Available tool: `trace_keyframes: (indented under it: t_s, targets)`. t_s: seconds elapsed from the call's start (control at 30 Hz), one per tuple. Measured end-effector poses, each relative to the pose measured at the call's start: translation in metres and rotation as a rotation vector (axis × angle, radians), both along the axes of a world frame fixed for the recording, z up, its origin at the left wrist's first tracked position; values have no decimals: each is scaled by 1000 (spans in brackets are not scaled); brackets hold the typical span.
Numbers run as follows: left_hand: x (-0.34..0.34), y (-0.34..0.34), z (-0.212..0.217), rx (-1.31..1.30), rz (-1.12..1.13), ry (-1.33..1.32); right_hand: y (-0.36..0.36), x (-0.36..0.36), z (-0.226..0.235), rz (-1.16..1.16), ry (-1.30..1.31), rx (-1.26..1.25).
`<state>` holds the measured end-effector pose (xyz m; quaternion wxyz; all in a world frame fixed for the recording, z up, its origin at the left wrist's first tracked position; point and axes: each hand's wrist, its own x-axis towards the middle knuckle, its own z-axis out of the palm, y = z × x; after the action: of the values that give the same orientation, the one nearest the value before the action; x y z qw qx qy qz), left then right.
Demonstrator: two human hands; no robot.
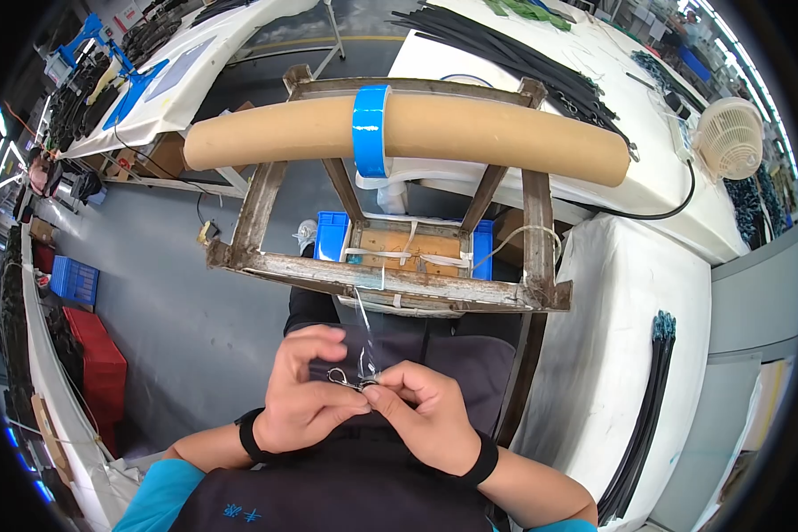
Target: The recorder is assembling lanyards by attaching metal clips to thin straps using a jig.
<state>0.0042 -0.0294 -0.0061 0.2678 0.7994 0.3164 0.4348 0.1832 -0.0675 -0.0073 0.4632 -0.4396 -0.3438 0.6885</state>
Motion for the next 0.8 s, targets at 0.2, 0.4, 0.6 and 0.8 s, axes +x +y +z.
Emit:
trace_keyframes:
  t_s: [0.2, 0.4, 0.6, 0.8]
  targets:
    - [-2, 0, 1, -397, -116, 24, 1, 9, -4, 65, -475, 380]
    - [1, -3, -14, -1006, -92, -407, -6, -2, -2, 57, -609, 411]
    - [0, -5, -4, -1222, -170, -576, -6, 4, -16, -99, -876, 925]
    - [-7, 13, -10, -1244, -385, -386, -4, 12, -8, -26, -857, 784]
